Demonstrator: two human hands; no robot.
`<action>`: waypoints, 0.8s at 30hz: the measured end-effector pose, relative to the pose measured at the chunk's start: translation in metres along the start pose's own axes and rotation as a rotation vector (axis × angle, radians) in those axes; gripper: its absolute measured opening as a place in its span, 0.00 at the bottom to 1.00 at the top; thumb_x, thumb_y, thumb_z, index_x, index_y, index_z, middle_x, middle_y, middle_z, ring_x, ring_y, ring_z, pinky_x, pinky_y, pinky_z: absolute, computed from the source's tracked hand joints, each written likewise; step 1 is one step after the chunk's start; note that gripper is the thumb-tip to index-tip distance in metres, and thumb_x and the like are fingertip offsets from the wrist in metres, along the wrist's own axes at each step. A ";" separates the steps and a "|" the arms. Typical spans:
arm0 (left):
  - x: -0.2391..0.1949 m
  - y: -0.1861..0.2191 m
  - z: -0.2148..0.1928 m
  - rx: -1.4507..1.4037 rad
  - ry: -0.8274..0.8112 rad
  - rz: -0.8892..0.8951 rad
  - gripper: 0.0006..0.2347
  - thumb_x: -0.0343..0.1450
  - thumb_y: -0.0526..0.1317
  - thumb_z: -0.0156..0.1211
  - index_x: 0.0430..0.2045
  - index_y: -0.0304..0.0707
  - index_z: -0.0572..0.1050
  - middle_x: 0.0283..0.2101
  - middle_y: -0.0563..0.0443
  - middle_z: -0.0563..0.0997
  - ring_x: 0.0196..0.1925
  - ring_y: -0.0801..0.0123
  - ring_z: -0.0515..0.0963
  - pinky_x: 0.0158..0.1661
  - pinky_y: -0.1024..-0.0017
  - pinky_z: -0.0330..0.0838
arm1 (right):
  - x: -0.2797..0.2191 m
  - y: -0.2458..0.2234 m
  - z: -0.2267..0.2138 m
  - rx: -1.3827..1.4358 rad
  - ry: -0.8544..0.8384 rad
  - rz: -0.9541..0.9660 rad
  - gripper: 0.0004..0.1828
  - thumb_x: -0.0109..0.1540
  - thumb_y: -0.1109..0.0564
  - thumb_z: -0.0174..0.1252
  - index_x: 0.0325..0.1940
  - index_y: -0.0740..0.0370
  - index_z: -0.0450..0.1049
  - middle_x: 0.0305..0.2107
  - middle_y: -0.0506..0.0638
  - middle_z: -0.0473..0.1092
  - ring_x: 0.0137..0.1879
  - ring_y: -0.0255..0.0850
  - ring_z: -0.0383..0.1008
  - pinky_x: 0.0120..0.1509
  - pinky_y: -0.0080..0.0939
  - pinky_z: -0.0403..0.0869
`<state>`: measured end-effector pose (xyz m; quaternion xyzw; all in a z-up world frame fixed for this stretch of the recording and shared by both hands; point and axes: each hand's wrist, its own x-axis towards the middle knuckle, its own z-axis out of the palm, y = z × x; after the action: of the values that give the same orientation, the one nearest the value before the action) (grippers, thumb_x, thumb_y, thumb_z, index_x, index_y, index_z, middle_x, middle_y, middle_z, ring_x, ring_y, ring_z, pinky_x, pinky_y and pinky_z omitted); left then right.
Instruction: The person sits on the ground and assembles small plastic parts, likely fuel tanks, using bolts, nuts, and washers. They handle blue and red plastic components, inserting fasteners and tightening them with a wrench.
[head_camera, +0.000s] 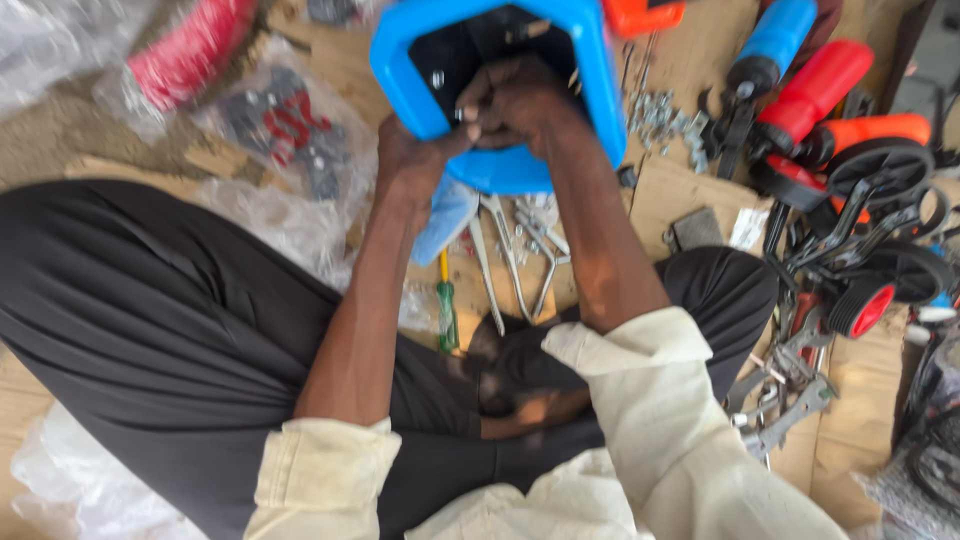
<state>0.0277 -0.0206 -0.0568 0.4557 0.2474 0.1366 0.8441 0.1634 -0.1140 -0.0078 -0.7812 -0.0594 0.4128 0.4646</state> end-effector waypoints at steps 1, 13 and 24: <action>0.001 -0.001 -0.002 0.015 -0.005 0.009 0.14 0.63 0.28 0.73 0.41 0.31 0.80 0.40 0.49 0.86 0.41 0.68 0.83 0.45 0.66 0.79 | -0.002 0.000 0.001 -0.030 0.007 0.000 0.07 0.58 0.72 0.60 0.33 0.65 0.79 0.29 0.54 0.77 0.35 0.42 0.83 0.41 0.46 0.86; -0.001 0.005 0.001 -0.018 0.014 -0.030 0.11 0.62 0.28 0.75 0.35 0.33 0.80 0.37 0.48 0.85 0.37 0.68 0.84 0.42 0.68 0.80 | -0.010 -0.010 0.007 -0.143 0.013 -0.030 0.07 0.57 0.72 0.61 0.34 0.65 0.79 0.31 0.53 0.77 0.37 0.39 0.83 0.41 0.42 0.83; -0.005 0.005 0.008 0.009 0.112 -0.055 0.06 0.63 0.29 0.73 0.24 0.36 0.79 0.30 0.49 0.85 0.31 0.69 0.83 0.41 0.67 0.81 | -0.014 -0.015 0.010 -0.228 0.060 -0.076 0.04 0.59 0.71 0.60 0.34 0.67 0.78 0.32 0.56 0.77 0.37 0.43 0.85 0.40 0.41 0.83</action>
<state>0.0277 -0.0260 -0.0471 0.4442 0.3073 0.1375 0.8303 0.1519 -0.1058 0.0094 -0.8380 -0.1217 0.3622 0.3896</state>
